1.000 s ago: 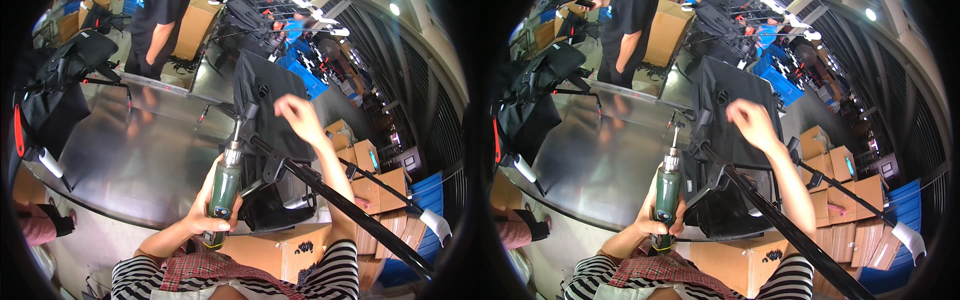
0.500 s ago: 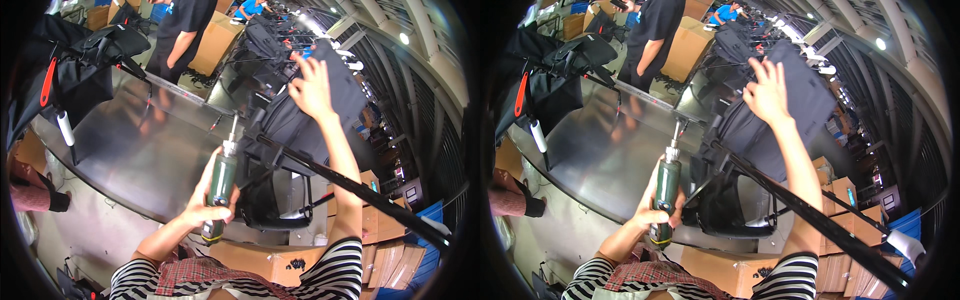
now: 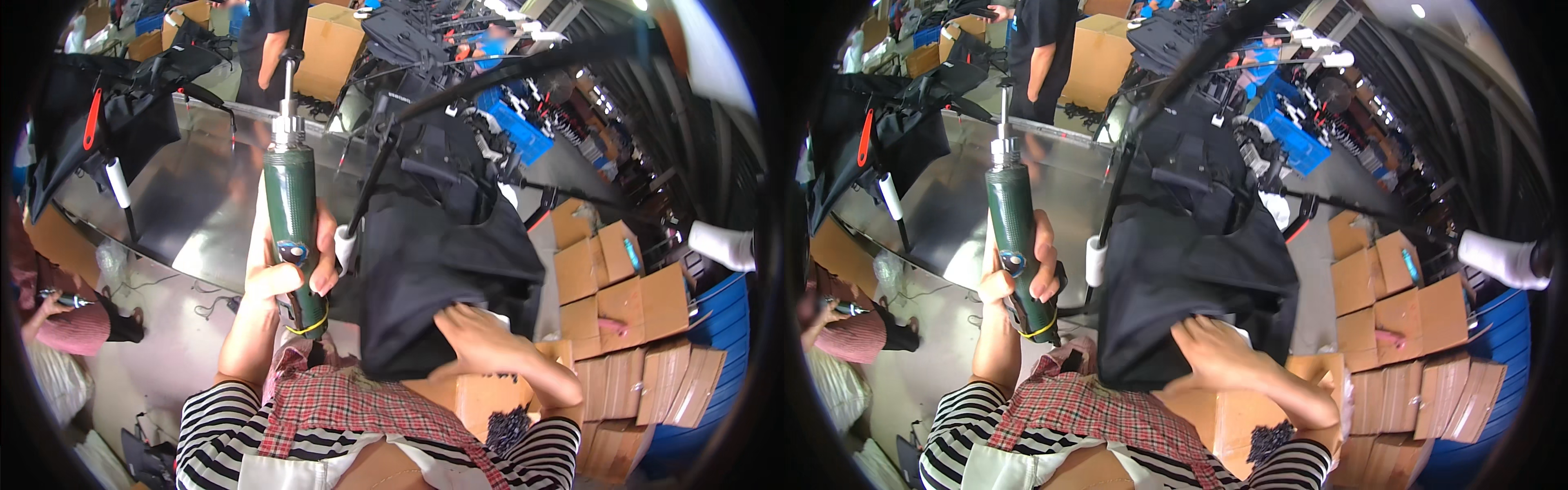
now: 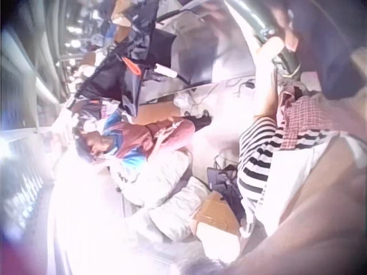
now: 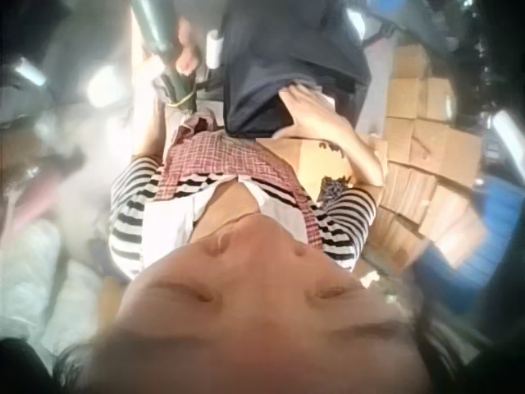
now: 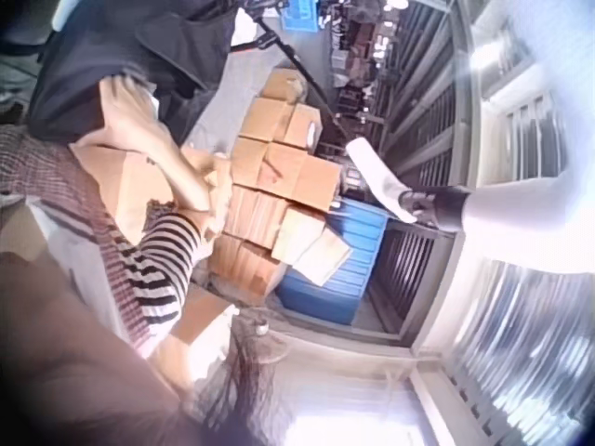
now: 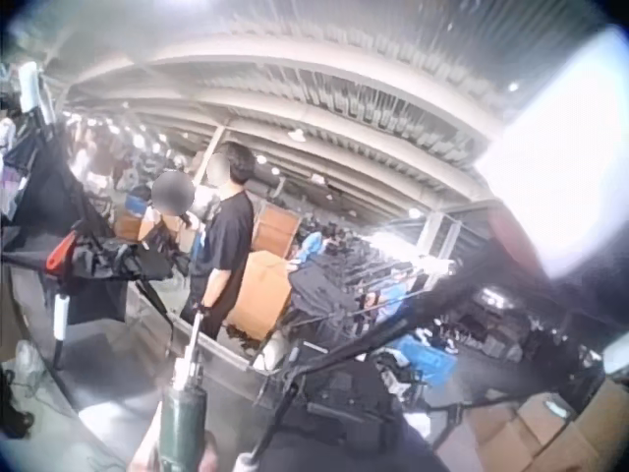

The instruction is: The person uses a handheld electric screwdriver to attach black fabric bags to metal frames on a factory assembly line. They repeatedly pick up fasteners, align the bags, and drive screws into the frame joints before moving the completed units down the line.

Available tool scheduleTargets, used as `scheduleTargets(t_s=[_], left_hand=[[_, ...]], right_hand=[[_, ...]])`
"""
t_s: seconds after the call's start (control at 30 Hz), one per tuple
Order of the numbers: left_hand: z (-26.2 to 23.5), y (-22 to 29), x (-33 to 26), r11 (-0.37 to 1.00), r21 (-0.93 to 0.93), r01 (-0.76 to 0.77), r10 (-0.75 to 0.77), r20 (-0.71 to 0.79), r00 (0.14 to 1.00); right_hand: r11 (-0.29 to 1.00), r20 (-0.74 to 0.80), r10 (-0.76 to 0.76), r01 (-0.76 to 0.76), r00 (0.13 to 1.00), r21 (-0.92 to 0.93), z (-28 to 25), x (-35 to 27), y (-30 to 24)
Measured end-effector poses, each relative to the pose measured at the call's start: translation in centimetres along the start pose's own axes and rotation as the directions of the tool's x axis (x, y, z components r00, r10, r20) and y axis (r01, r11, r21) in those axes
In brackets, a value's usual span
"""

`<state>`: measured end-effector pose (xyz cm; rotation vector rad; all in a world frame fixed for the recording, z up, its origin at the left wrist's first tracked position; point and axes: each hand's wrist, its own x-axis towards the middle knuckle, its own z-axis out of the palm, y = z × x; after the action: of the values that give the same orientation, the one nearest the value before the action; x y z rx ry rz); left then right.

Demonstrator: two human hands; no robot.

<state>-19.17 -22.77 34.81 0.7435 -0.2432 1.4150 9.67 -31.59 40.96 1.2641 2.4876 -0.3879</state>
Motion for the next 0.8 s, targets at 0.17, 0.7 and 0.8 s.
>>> scheduleTargets(t_s=[0.17,0.7,0.8], left_hand=[[1.7,-5.6,-0.8,0.989,0.113,0.094,-0.094,-0.001,0.996],[-1.9,-19.0,0.6,0.968,0.205,0.147,-0.135,-0.07,0.988],[-2.8,-21.0,1.0,0.965,0.194,0.174,-0.166,-0.057,0.984]], right_hand=[[0.187,-0.193,0.548,0.106,0.814,0.977,6.5,2.3,10.7],[0.993,-0.995,0.099,0.061,-0.013,0.098,-10.7,2.0,21.7],[0.989,-1.0,-0.012,0.146,0.002,-0.011,-8.9,1.9,20.7]])
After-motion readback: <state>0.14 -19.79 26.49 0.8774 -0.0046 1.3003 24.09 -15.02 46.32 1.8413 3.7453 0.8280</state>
